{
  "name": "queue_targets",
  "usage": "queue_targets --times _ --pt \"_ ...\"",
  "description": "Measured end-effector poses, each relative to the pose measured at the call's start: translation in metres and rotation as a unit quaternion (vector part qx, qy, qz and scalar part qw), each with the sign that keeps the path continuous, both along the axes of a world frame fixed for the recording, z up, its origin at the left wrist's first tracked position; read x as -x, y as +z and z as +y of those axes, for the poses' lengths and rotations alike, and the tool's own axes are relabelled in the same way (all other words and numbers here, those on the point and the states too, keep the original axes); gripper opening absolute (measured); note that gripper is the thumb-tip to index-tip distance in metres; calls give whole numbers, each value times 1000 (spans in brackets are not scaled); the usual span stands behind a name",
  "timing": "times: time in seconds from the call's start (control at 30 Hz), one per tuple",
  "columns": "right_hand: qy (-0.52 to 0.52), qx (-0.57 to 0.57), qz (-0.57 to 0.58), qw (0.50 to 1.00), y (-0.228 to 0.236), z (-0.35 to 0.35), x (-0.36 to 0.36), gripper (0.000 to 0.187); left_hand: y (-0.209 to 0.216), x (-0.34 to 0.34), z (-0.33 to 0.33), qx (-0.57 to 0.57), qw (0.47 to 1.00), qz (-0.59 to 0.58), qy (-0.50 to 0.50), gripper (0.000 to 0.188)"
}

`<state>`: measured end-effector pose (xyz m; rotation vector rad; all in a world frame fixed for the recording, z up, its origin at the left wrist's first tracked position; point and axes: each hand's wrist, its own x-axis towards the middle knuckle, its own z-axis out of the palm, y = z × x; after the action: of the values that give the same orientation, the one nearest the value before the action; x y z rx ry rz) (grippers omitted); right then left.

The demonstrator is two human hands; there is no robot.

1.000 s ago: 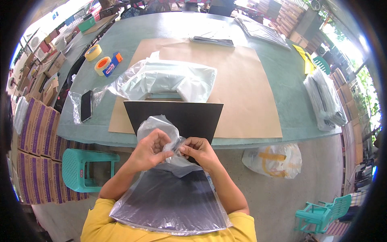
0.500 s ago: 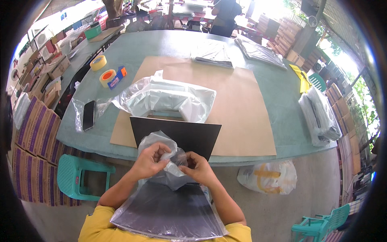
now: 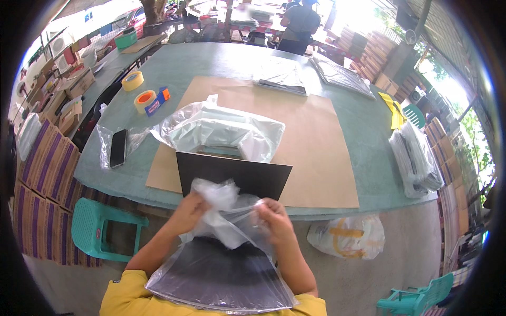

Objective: The person organizes black and white illustration boards on a table and then wraps a stack of the boards in a large plastic bag.

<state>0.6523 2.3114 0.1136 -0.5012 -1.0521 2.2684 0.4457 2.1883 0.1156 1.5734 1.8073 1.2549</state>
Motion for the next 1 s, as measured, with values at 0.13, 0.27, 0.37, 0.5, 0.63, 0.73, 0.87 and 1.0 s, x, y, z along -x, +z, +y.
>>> queue_targets --times 0.13,0.27,0.37,0.5,0.63,0.73,0.87,1.0 --pt "-178 113 58 976 9 28 -39 29 -84 81 -75 -73 981 24 178 17" --pt "-208 144 141 957 1 48 -73 25 -85 150 -179 19 805 -161 571 39" --pt "-217 134 90 963 16 36 -61 23 -70 172 -209 -123 774 -131 607 19" --pt "-117 84 98 985 -16 38 -40 17 7 121 -119 -291 798 33 527 8" --pt "53 78 79 992 16 8 9 12 40 53 -57 -214 922 -203 251 12" --pt "68 40 51 996 22 8 7 14 53 8 -29 -53 985 -153 61 13" --pt "67 52 66 994 26 11 -1 18 60 -21 1 -52 987 -121 -91 3" --pt "4 43 -30 999 37 -11 16 24 60 -31 5 36 989 -97 -101 15"
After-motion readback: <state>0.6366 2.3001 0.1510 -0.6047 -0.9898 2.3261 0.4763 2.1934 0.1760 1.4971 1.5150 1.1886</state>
